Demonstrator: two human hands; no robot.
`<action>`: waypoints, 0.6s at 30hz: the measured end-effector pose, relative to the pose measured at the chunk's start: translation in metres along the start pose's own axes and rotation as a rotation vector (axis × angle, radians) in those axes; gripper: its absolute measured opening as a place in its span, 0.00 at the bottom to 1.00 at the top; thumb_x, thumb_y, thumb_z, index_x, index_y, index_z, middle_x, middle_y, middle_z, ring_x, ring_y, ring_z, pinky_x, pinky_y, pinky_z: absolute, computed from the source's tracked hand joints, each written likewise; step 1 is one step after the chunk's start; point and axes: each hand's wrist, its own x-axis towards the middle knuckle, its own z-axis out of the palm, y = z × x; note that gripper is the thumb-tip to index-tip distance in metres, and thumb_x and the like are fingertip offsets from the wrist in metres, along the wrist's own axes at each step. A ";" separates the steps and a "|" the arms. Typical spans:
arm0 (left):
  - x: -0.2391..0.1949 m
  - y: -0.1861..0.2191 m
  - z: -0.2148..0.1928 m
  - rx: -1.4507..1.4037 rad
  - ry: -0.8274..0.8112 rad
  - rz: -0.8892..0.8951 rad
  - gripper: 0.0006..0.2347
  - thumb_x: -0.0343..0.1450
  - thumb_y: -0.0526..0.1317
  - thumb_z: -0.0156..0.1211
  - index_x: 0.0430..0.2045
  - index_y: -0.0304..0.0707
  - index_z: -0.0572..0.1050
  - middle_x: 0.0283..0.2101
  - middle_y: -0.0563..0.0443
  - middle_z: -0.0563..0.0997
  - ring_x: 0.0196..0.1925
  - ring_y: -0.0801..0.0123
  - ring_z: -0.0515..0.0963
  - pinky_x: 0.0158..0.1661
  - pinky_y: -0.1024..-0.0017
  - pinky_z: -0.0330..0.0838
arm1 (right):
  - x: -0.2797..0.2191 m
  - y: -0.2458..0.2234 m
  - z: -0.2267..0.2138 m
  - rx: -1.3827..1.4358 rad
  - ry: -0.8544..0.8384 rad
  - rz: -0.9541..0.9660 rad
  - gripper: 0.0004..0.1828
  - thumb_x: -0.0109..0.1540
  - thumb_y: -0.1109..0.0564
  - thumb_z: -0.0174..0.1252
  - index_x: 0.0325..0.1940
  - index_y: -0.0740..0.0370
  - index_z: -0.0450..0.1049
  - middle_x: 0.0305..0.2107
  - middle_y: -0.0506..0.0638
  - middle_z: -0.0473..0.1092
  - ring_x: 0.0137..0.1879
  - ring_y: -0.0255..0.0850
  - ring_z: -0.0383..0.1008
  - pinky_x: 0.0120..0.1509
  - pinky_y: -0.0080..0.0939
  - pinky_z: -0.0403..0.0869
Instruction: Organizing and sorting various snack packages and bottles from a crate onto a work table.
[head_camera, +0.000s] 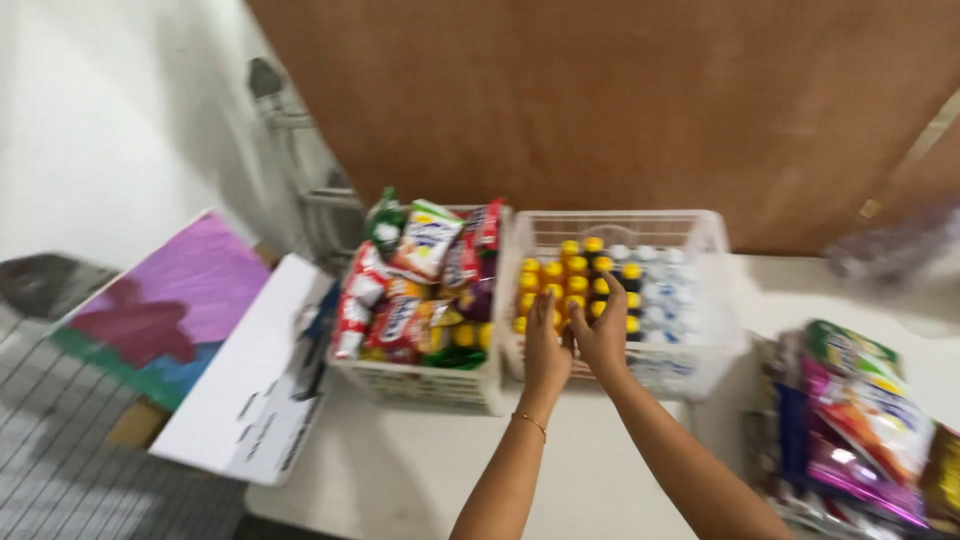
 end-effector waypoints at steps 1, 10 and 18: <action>0.005 -0.016 -0.018 0.009 0.019 -0.010 0.34 0.63 0.26 0.66 0.67 0.36 0.62 0.67 0.31 0.62 0.68 0.36 0.64 0.65 0.50 0.66 | -0.004 -0.004 0.022 0.007 -0.021 -0.008 0.40 0.63 0.57 0.63 0.76 0.53 0.52 0.65 0.58 0.55 0.75 0.56 0.54 0.79 0.57 0.53; 0.029 -0.139 -0.155 0.275 0.294 -0.185 0.33 0.65 0.33 0.66 0.67 0.34 0.61 0.67 0.31 0.63 0.71 0.38 0.62 0.65 0.47 0.60 | -0.039 -0.037 0.179 0.006 -0.167 -0.203 0.42 0.57 0.59 0.68 0.72 0.65 0.57 0.60 0.68 0.62 0.69 0.66 0.62 0.72 0.58 0.65; 0.005 -0.257 -0.156 0.475 0.235 -0.201 0.35 0.66 0.55 0.66 0.62 0.28 0.66 0.63 0.22 0.68 0.68 0.31 0.64 0.62 0.43 0.63 | -0.046 0.011 0.263 0.213 -0.318 0.052 0.46 0.56 0.63 0.67 0.74 0.67 0.52 0.64 0.74 0.57 0.71 0.69 0.58 0.69 0.62 0.67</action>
